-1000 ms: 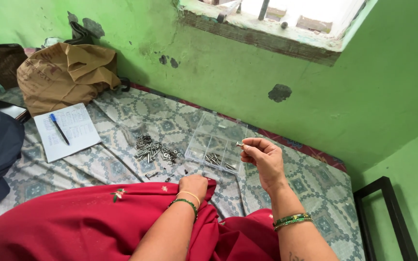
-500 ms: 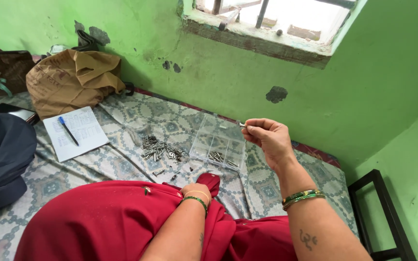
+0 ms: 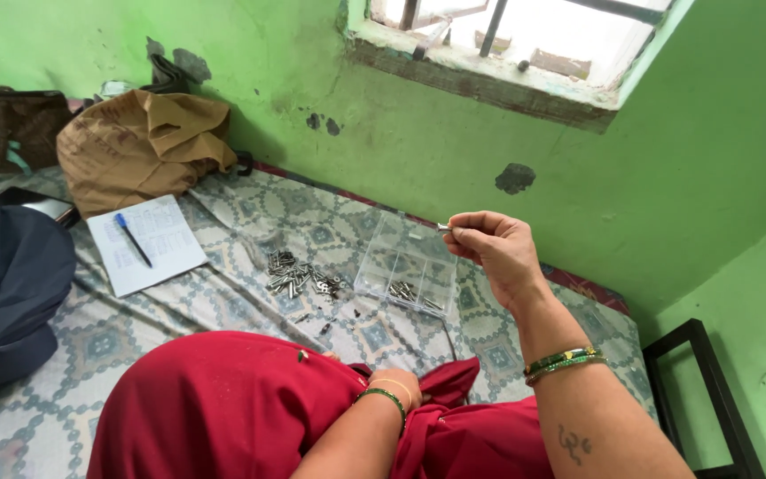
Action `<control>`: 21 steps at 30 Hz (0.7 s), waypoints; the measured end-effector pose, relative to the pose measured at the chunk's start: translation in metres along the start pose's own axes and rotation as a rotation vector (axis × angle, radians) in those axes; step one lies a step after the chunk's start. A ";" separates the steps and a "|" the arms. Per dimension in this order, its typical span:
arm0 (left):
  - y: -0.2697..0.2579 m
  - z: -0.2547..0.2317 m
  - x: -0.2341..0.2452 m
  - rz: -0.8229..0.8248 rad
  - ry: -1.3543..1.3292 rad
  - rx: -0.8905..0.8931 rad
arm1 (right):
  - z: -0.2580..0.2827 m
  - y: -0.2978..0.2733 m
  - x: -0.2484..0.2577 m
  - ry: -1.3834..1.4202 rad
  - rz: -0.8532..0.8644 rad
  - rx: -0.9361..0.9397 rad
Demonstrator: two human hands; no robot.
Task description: The person sits on a bed and assembles small metal hardware components by hand. They pick up screws and nuts, thread them together, and place the assembled pieces into a clear plastic compartment box.
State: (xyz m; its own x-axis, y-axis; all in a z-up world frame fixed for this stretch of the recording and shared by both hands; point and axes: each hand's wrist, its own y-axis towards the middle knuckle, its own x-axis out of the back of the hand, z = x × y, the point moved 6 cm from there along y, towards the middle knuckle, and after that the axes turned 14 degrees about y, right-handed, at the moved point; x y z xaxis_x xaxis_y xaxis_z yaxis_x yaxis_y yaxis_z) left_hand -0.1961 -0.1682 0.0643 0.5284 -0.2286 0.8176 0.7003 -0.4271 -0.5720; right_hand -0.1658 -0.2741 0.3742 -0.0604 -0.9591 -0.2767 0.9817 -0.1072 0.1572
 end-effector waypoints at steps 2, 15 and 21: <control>0.009 -0.004 -0.002 0.035 -0.029 -0.026 | -0.010 0.009 0.009 -0.018 -0.016 -0.022; 0.046 0.015 0.029 0.015 -0.292 -0.121 | -0.108 0.081 0.035 0.006 -0.065 -0.187; 0.060 -0.028 0.029 -0.083 -0.361 -0.097 | -0.115 0.080 0.043 -0.024 -0.085 -0.206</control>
State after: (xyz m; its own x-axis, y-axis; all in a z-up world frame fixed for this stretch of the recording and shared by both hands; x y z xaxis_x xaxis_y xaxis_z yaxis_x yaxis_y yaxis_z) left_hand -0.1521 -0.2251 0.0560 0.6190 0.1260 0.7752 0.7083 -0.5160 -0.4817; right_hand -0.0689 -0.2938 0.2655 -0.1464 -0.9551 -0.2577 0.9889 -0.1345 -0.0632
